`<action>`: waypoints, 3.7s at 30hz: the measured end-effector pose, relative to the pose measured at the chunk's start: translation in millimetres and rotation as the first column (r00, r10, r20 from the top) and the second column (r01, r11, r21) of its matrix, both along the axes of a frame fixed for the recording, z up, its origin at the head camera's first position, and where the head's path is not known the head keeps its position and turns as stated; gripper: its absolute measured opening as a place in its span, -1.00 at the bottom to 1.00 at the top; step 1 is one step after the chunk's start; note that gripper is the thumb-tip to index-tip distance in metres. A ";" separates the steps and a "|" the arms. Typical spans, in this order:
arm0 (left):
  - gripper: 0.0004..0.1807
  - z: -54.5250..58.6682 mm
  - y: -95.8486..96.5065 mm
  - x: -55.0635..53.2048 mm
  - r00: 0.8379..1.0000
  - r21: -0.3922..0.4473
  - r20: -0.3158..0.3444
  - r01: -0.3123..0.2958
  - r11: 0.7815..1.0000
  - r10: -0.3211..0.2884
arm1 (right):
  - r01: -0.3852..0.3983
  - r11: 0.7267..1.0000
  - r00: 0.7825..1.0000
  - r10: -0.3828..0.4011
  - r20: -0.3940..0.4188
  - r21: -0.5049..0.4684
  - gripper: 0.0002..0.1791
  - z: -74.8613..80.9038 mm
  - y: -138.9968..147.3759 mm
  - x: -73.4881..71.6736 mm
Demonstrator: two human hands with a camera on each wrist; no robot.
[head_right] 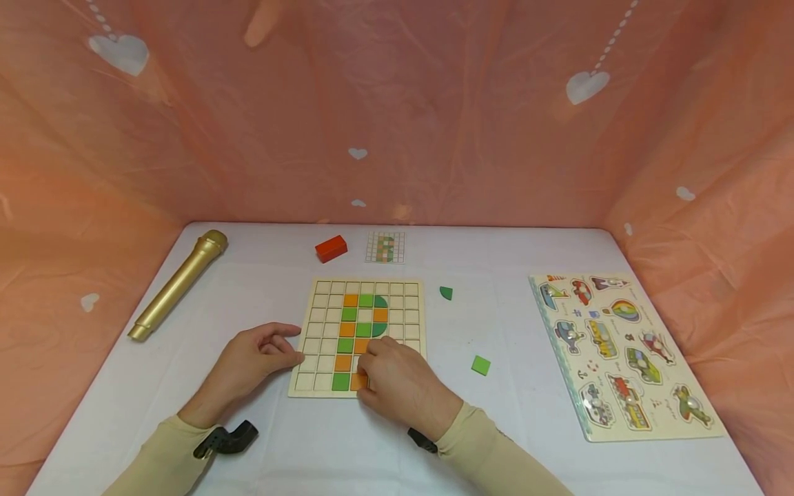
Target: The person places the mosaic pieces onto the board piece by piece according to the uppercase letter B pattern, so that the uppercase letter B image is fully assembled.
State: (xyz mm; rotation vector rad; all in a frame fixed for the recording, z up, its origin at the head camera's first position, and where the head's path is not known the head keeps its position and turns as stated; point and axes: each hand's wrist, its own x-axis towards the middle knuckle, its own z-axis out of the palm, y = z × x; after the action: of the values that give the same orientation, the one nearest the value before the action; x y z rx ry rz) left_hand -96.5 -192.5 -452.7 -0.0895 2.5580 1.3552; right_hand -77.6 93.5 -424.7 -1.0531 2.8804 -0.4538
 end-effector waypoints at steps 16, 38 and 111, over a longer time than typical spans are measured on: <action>-0.45 -2.8 1.3 0.3 1.000 0.025 0.014 -0.006 1.000 0.006 | 0.067 0.997 0.998 -0.067 0.000 -0.028 -0.80 7.4 22.0 -5.5; -0.46 -0.7 -0.5 0.5 1.000 0.019 -0.014 0.000 1.000 0.000 | 0.373 0.926 0.928 -0.374 -0.005 0.050 -0.74 10.1 133.4 12.3; -0.46 0.2 -1.7 0.2 1.000 0.037 -0.016 0.009 0.999 -0.008 | 0.076 0.997 0.996 -0.077 -0.039 -0.025 -0.88 1.5 22.8 -16.5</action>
State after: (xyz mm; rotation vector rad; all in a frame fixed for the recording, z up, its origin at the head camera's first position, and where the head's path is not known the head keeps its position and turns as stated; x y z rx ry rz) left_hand -96.2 -194.2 -452.4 -0.0617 2.5422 1.4053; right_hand -94.1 116.3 -423.2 -0.9690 2.9664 -0.4763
